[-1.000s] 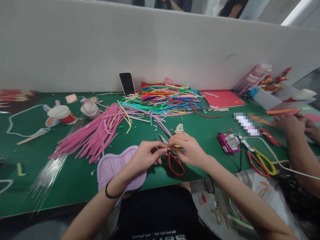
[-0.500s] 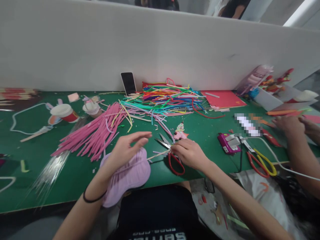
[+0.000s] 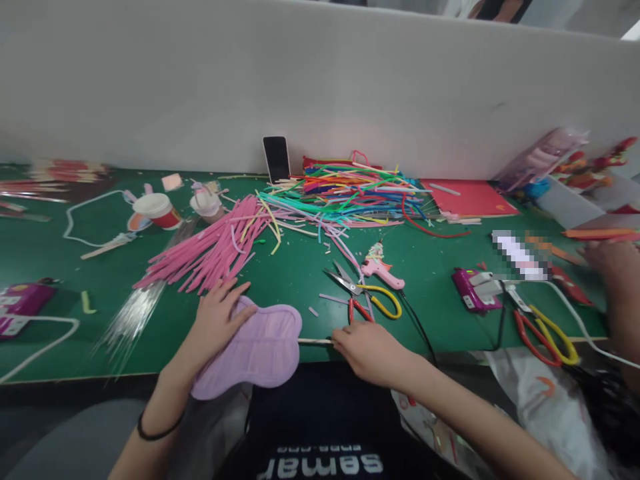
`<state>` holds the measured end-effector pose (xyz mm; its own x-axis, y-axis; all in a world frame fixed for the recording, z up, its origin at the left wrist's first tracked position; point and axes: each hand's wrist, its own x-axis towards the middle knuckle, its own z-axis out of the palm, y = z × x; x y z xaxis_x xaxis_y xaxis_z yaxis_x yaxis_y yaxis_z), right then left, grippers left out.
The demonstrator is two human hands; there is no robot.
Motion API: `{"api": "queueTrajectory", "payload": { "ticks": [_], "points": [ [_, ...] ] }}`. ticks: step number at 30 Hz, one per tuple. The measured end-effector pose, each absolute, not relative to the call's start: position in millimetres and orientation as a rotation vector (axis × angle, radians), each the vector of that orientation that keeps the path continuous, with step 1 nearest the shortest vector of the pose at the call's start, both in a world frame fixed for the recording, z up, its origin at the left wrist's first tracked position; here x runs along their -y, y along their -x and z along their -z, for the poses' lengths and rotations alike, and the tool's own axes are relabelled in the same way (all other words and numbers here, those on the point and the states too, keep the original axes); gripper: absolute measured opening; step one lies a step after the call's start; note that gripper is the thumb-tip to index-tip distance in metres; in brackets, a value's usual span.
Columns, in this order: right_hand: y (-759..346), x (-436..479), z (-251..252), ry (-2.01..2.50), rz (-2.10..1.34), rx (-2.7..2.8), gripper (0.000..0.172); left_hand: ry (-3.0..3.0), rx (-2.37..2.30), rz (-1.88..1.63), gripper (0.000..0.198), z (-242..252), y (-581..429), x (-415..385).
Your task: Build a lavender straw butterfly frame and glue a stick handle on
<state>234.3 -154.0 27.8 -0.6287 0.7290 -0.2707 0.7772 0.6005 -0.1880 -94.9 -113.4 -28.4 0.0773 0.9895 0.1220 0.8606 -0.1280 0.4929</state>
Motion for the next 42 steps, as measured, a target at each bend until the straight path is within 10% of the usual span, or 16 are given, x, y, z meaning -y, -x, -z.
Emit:
{"api": "queueTrajectory", "payload": {
  "ticks": [18,42],
  "points": [
    [-241.1,134.9,-16.3,-2.165,1.549,-2.832,0.034,-1.033,-1.705,-1.785,0.043,-8.0,97.5,114.9],
    [-218.0,137.5,-11.7,-2.501,1.847,-2.634,0.037,-1.783,-1.74,-1.545,0.069,22.9,-22.4,148.1]
  ]
}}
